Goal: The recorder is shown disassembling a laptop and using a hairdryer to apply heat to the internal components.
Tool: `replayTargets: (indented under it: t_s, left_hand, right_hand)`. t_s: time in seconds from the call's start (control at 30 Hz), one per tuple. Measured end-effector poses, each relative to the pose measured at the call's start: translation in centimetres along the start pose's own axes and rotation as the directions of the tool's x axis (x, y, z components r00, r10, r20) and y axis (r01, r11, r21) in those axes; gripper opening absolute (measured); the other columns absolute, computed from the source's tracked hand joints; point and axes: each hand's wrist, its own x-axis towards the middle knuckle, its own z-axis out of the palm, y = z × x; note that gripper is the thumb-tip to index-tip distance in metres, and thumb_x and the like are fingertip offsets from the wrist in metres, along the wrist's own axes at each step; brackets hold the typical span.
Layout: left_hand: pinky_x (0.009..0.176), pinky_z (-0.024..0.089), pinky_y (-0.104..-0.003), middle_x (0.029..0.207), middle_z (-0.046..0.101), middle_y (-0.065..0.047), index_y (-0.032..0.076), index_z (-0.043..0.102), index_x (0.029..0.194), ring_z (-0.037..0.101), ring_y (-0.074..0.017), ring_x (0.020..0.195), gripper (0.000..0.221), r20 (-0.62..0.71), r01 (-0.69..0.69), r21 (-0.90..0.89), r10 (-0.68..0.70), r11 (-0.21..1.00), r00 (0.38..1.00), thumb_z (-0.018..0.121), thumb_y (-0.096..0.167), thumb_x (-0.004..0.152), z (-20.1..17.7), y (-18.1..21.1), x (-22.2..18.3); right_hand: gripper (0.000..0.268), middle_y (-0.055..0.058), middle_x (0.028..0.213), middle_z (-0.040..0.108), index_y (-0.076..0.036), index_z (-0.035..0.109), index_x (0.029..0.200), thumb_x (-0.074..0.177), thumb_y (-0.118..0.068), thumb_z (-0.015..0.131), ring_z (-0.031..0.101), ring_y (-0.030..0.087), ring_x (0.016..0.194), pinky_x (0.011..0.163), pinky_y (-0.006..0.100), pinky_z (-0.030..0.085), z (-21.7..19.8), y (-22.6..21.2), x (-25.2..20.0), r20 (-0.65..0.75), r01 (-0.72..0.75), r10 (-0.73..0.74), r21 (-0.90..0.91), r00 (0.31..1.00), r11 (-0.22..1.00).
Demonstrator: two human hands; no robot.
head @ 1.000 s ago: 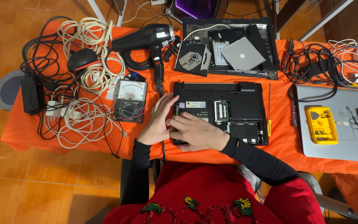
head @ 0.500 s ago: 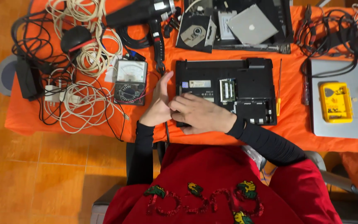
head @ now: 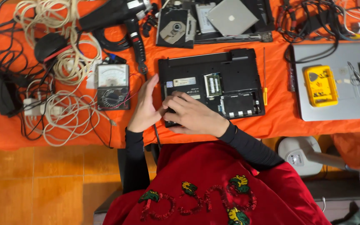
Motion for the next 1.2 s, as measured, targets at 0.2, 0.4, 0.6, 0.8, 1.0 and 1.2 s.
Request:
replayTargets:
  t_s: [0.2, 0.4, 0.6, 0.8, 1.0, 1.2]
  left_hand:
    - [0.125, 0.030, -0.043, 0.167, 0.032, -0.022, 0.001, 0.022, 0.161, 0.036, -0.0328, 0.157, 0.092, 0.014, 0.061, -0.048, -0.060, 0.997, 0.998, 0.071, -0.005, 0.083, 0.2, 0.9, 0.0]
    - [0.124, 0.029, -0.039, 0.170, 0.027, -0.023, 0.000, 0.018, 0.161, 0.022, -0.0312, 0.162, 0.089, -0.011, 0.076, -0.328, -0.084, 0.942, 0.996, 0.061, -0.012, 0.084, 1.1, 1.2, 0.1]
    - [0.130, 0.022, -0.039, 0.171, 0.025, -0.023, 0.003, 0.020, 0.162, 0.022, -0.0317, 0.162, 0.081, -0.041, -0.007, -0.403, -0.010, 0.915, 0.999, 0.051, -0.015, 0.089, 1.8, -0.5, -0.5]
    - [0.124, 0.028, -0.036, 0.170, 0.027, -0.023, 0.003, 0.027, 0.158, 0.025, -0.0294, 0.160, 0.067, -0.185, 0.092, -0.670, -0.286, 0.736, 0.940, 0.054, -0.005, 0.098, 4.1, 0.9, -0.5]
    - [0.123, 0.033, -0.037, 0.169, 0.028, -0.022, 0.004, 0.028, 0.159, 0.031, -0.0275, 0.156, 0.069, -0.234, 0.059, -0.606, -0.249, 0.794, 0.940, 0.063, 0.009, 0.100, 5.9, 2.7, -0.8]
    - [0.125, 0.022, -0.041, 0.171, 0.024, -0.020, 0.007, 0.021, 0.161, 0.020, -0.0284, 0.160, 0.073, -0.137, 0.076, -0.778, -0.286, 0.624, 0.948, 0.055, 0.011, 0.096, 3.9, 3.9, -1.1]
  right_hand:
    - [0.034, 0.010, 0.125, 0.065, -0.009, 0.068, 0.113, 0.086, -0.023, 0.083, 0.058, 0.029, 0.121, 0.105, 0.043, 0.045, -3.8, -0.4, -6.1, -0.400, -0.406, 0.395, 0.063, 0.827, 0.912]
    - [0.037, 0.019, 0.128, 0.062, 0.001, 0.062, 0.128, 0.098, -0.016, 0.075, 0.056, 0.037, 0.123, 0.107, 0.045, 0.043, -3.4, 1.8, -13.9, -0.617, -0.779, 0.672, 0.146, 0.410, 0.609]
    - [0.042, 0.025, 0.135, 0.061, 0.004, 0.061, 0.135, 0.101, -0.018, 0.070, 0.054, 0.041, 0.130, 0.118, 0.049, 0.035, -1.6, 3.3, -15.9, -0.601, -0.801, 0.708, 0.178, 0.372, 0.571]
    - [0.044, 0.026, 0.134, 0.061, 0.006, 0.060, 0.137, 0.101, -0.019, 0.067, 0.054, 0.041, 0.128, 0.115, 0.047, 0.039, -1.2, 3.7, -15.6, -0.615, -0.809, 0.699, 0.164, 0.364, 0.565]
    - [0.046, 0.026, 0.135, 0.059, 0.006, 0.057, 0.138, 0.100, -0.017, 0.066, 0.055, 0.040, 0.127, 0.110, 0.044, 0.042, -1.6, 3.2, -15.8, -0.580, -0.778, 0.739, 0.268, 0.341, 0.569]
    - [0.046, 0.023, 0.137, 0.060, 0.003, 0.057, 0.142, 0.098, -0.009, 0.065, 0.055, 0.036, 0.132, 0.115, 0.042, 0.040, -1.3, 3.4, -16.5, -0.554, -0.749, 0.744, 0.292, 0.374, 0.595]
